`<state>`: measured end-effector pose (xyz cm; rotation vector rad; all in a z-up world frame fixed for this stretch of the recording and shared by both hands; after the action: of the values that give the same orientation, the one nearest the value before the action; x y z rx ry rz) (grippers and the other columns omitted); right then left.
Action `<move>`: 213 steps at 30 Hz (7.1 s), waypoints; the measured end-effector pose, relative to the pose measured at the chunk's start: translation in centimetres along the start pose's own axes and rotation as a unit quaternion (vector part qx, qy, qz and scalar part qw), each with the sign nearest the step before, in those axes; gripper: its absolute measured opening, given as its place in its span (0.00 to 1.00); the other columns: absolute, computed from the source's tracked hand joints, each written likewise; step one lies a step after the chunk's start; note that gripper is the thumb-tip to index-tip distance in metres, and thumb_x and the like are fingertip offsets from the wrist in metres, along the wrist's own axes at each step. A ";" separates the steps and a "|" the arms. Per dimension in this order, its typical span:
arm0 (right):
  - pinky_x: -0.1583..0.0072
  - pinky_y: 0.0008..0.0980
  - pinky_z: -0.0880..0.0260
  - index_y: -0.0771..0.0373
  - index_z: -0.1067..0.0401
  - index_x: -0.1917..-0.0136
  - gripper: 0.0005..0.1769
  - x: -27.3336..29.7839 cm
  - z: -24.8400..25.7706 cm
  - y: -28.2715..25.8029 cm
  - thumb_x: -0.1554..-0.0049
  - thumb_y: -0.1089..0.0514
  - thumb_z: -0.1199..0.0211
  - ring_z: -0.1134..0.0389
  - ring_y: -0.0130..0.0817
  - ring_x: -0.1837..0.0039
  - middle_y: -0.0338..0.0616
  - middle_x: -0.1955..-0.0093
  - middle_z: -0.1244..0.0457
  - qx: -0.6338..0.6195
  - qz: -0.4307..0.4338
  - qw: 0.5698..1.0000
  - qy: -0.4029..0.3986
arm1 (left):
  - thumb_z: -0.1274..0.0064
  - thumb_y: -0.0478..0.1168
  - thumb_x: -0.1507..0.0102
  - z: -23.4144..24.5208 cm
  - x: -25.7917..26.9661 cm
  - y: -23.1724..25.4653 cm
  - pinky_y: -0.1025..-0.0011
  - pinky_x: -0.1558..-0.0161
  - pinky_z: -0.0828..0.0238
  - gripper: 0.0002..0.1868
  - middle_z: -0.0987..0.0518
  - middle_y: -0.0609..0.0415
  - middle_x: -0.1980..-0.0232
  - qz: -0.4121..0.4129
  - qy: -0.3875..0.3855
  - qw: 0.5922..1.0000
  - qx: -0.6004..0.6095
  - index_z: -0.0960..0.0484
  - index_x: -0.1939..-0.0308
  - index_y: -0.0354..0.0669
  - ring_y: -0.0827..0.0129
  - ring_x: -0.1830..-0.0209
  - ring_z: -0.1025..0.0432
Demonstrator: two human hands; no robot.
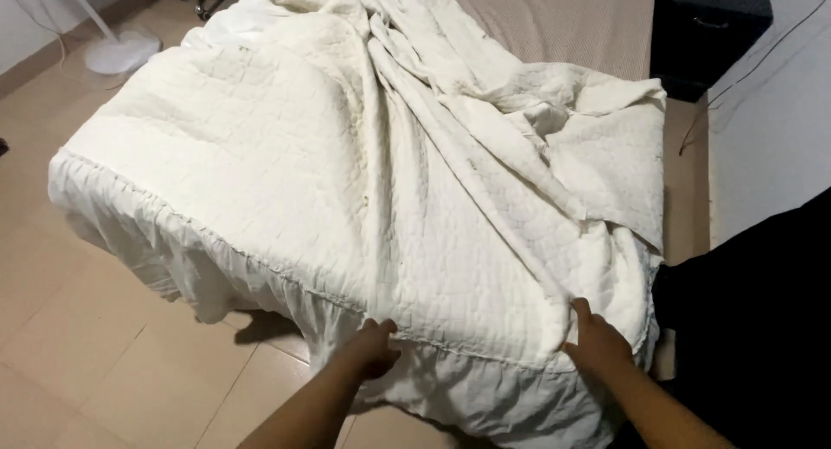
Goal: Making a bed by smoothing and tucking in the sheets and comforter.
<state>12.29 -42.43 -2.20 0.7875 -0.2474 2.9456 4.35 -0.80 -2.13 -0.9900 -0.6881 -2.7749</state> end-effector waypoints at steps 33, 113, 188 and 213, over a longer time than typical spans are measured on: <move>0.33 0.46 0.33 0.37 0.48 0.21 0.44 -10.3 10.9 3.9 0.45 0.37 0.33 0.40 0.52 0.32 0.55 0.29 0.48 0.087 0.096 0.991 -0.017 | 0.45 0.48 0.34 5.4 -8.6 23.6 0.54 0.37 0.33 0.17 0.28 0.49 0.37 -0.035 0.010 0.994 -0.103 0.23 0.42 0.53 0.52 0.34 0.33; 0.33 0.45 0.34 0.48 0.34 0.33 0.28 -10.8 44.2 6.8 0.46 0.50 0.34 0.38 0.47 0.32 0.50 0.32 0.45 0.075 0.305 0.949 0.009 | 0.45 0.53 0.37 18.4 -0.8 49.6 0.47 0.34 0.38 0.19 0.30 0.49 0.35 0.013 0.225 0.970 0.093 0.23 0.43 0.60 0.50 0.31 0.37; 0.34 0.49 0.35 0.50 0.30 0.36 0.20 -29.9 54.8 -1.4 0.43 0.57 0.39 0.42 0.50 0.30 0.52 0.33 0.44 0.284 0.503 0.814 0.067 | 0.41 0.53 0.38 30.0 -15.6 54.0 0.47 0.36 0.36 0.20 0.28 0.51 0.35 0.142 0.262 0.953 0.061 0.22 0.43 0.61 0.52 0.30 0.38; 0.29 0.43 0.34 0.43 0.37 0.29 0.30 -46.2 56.7 -10.4 0.44 0.52 0.33 0.44 0.45 0.26 0.47 0.27 0.48 0.362 0.533 0.764 0.004 | 0.43 0.50 0.39 24.6 -25.1 43.2 0.51 0.34 0.36 0.20 0.31 0.47 0.32 0.369 0.266 0.842 0.290 0.21 0.42 0.62 0.48 0.31 0.35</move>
<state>81.18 -44.00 24.44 0.8792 0.7997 4.2011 49.06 -29.17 15.35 -0.2341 -0.7628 -1.8304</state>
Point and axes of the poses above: each hand's wrist, its own x-axis away from the middle knuckle, its own z-axis out of the back of the hand, y = z × x, the point moved 5 cm from there along -x, towards the middle knuckle
